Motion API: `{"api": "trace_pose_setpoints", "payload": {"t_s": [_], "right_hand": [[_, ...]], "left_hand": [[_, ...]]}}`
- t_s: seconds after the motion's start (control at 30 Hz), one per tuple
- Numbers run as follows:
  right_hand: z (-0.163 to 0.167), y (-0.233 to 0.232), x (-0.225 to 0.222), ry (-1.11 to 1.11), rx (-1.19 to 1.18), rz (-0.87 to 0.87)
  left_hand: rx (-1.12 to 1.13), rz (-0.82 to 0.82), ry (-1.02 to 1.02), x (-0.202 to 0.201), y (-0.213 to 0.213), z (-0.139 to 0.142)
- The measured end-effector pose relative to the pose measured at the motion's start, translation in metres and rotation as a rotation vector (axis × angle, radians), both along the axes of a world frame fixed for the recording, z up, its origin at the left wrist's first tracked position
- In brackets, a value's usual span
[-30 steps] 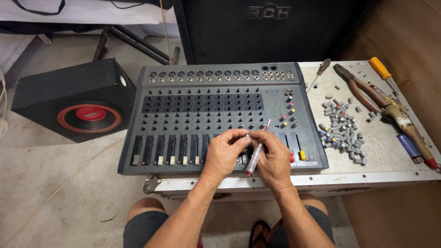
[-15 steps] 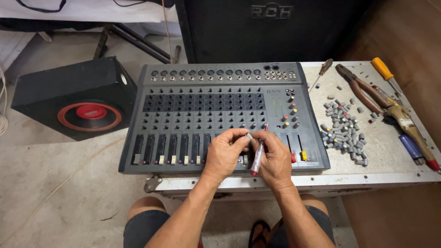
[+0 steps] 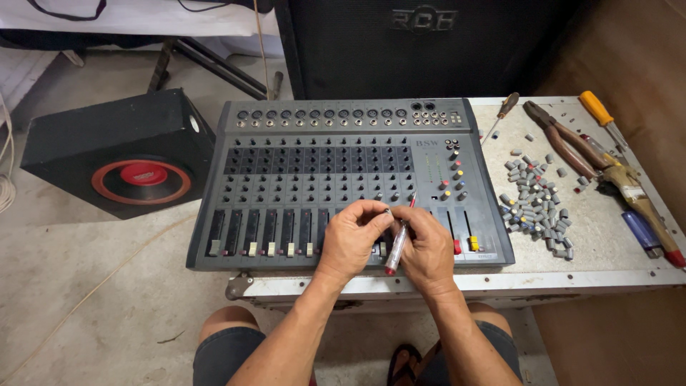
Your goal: The person sits at a workbench repairing an audio mixing console, picking small gray knob caps from a pile on the table and fitting them one at a time onto the mixer's control shafts, using a small screwdriver-like tool to help seat each knob. The person continues fitting knobs across the console's channel strips.
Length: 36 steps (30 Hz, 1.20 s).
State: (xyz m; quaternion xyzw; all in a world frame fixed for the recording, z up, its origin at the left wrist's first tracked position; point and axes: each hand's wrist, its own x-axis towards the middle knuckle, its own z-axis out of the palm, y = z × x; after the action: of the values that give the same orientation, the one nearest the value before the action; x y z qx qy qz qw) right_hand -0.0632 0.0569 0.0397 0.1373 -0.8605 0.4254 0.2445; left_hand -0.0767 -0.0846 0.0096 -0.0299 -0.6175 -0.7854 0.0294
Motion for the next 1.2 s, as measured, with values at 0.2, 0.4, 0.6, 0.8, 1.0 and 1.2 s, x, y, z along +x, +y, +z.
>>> {"api": "trace_pose_setpoints", "payload": {"t_s": [0.2,0.4,0.6,0.8,1.0,1.2], "right_hand": [[0.004,-0.002,0.002,0.011,0.002,0.007],[0.009,-0.002,0.006,0.069,-0.051,0.030],[0.010,0.003,0.008,0.112,-0.083,0.030],[0.004,0.002,0.009,0.084,-0.168,0.032],[0.002,0.004,0.008,0.092,-0.150,0.053],[0.002,0.003,0.008,0.094,-0.148,0.051]], "left_hand": [[0.067,-0.016,0.001,-0.002,0.000,-0.007],[0.138,-0.014,0.067,-0.008,0.003,-0.015],[0.140,-0.002,0.014,-0.010,0.000,-0.015],[0.216,-0.002,0.002,-0.010,-0.005,-0.015],[0.211,0.005,0.009,-0.010,-0.005,-0.013],[0.184,0.003,0.009,-0.013,-0.005,-0.017]]}}
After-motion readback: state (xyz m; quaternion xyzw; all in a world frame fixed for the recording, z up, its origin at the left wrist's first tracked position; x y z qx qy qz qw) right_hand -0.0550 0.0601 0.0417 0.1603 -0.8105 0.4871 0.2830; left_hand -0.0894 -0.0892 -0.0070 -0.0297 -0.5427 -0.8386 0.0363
